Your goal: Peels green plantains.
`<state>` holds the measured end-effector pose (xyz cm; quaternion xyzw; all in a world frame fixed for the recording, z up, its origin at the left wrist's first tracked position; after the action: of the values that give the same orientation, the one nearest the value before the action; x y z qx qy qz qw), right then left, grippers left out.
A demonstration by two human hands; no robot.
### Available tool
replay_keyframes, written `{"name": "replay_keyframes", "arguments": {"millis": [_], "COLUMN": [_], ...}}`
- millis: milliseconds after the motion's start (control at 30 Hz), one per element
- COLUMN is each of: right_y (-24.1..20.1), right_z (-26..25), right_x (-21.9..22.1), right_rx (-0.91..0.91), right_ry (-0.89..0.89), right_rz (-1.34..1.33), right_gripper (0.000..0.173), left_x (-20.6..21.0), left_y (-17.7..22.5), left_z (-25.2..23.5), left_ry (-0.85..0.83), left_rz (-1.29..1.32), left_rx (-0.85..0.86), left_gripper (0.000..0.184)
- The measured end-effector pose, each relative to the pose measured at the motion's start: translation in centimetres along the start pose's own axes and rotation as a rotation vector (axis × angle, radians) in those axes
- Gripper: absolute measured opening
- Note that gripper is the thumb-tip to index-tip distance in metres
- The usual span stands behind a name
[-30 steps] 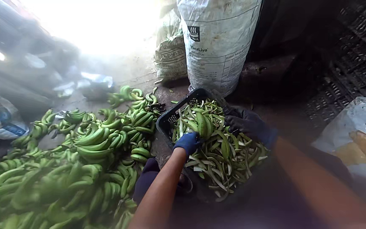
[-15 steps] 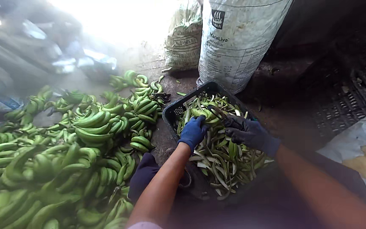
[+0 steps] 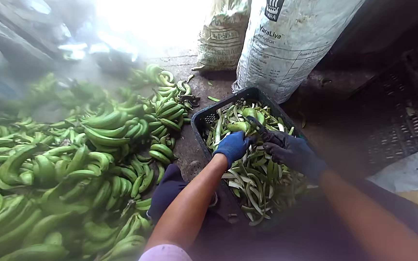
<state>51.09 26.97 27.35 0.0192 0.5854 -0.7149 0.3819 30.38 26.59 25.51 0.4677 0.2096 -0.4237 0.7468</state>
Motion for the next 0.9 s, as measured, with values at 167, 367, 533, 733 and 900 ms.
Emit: {"name": "replay_keyframes", "arguments": {"millis": [167,367,533,733,900], "right_y": [-2.4,-1.6,-0.8,-1.1,0.6], "right_z": [1.8,-0.1,0.1,0.1,-0.9], "right_x": [-0.8,-0.9,-0.8,-1.8,0.3], "right_rx": [-0.306,0.102,-0.182,-0.121,-0.064], "right_ry": [0.196,-0.152,-0.054,-0.1,-0.206], "right_rz": [-0.033,-0.165,-0.188,-0.251,-0.242], "right_gripper": [0.04,0.023,0.031,0.032,0.022], "left_x": [-0.8,-0.1,-0.8,-0.8,-0.6], "left_y": [0.1,-1.2,-1.8,-1.8,-1.8], "left_z": [0.8,0.7,1.2,1.5,2.0], "left_ry": [0.082,0.148,0.109,0.13,0.091], "left_rz": [-0.053,-0.086,0.059,-0.093,0.213], "left_rx": [0.011,0.05,0.053,0.056,0.112], "left_gripper": [0.046,0.036,0.039,0.035,0.041]}}
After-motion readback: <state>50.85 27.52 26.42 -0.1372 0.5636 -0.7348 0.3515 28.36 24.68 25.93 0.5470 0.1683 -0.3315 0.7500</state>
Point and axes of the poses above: each hand's wrist, its own z-axis away from the middle knuckle, its own x-axis out of the palm, y = z × x, the point moved 2 cm from there along -z, towards the middle knuckle, and after that the axes turned 1 degree about -z, right-handed, at the moved point
